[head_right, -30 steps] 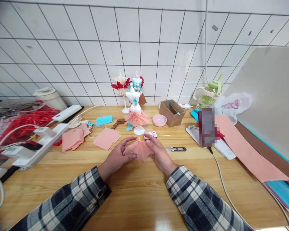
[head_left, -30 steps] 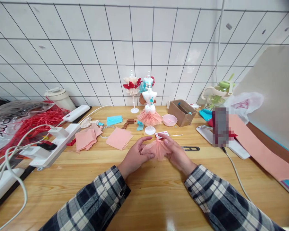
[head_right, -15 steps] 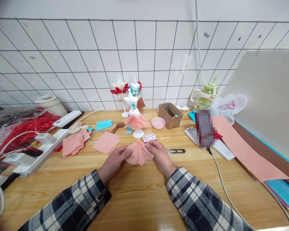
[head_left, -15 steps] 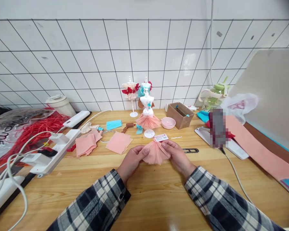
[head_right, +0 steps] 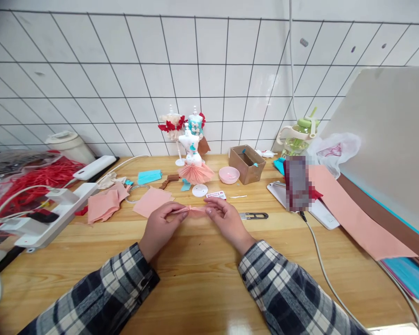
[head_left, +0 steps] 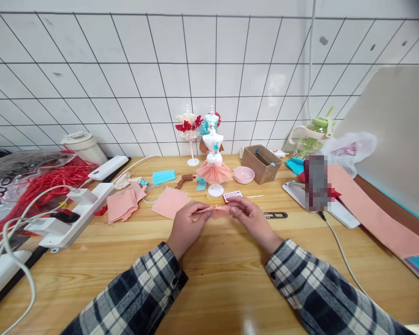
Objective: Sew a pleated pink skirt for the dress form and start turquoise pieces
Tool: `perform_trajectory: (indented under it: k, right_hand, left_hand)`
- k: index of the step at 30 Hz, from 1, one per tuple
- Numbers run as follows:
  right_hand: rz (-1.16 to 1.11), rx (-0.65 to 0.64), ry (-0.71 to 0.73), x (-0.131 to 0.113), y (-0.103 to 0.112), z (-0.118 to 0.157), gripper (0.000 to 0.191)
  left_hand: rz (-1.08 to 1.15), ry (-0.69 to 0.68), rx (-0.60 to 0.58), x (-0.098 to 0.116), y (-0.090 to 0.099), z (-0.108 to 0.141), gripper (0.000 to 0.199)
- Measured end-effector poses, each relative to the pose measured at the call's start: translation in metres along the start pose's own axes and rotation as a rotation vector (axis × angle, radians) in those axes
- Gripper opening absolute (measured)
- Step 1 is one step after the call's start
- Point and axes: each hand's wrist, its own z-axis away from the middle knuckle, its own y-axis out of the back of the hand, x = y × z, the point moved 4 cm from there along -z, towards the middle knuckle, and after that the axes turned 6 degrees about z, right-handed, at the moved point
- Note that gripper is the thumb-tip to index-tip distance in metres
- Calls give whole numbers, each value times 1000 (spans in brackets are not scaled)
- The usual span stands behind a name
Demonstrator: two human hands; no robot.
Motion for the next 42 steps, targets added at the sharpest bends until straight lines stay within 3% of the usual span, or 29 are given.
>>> perform_trajectory:
  k: [3, 6, 8, 11, 15, 18, 25, 30, 42]
  right_hand:
    - [312, 184, 46, -2, 32, -6, 32]
    - [671, 366, 79, 3, 69, -12, 30]
    - [828, 377, 77, 12, 90, -16, 30]
    - [1005, 299, 82, 27, 115, -20, 29]
    - [1113, 272, 0, 40, 136, -23, 29]
    - [1096, 237, 71, 34, 122, -25, 29]
    - [1097, 8, 356, 8, 48, -33, 28]
    - [1089, -34, 356, 10, 43, -49, 28]
    - [1245, -237, 192, 9, 38, -78, 20]
  left_hand:
    - [-436, -299, -119, 13, 3, 1, 19]
    - [-675, -342, -295, 13, -4, 5, 23]
    - [-739, -327, -362, 13, -9, 8, 30]
    - [-705, -342, -336, 19, -11, 11, 44]
    - [-584, -384, -268, 25, -8, 15, 28]
    - [-568, -405, -302, 27, -15, 16, 23]
    - [-778, -398, -335, 25, -64, -10, 37]
    - [-936, -397, -332, 10, -84, -30, 31]
    - [-1016, -362, -318, 1, -83, -29, 29]
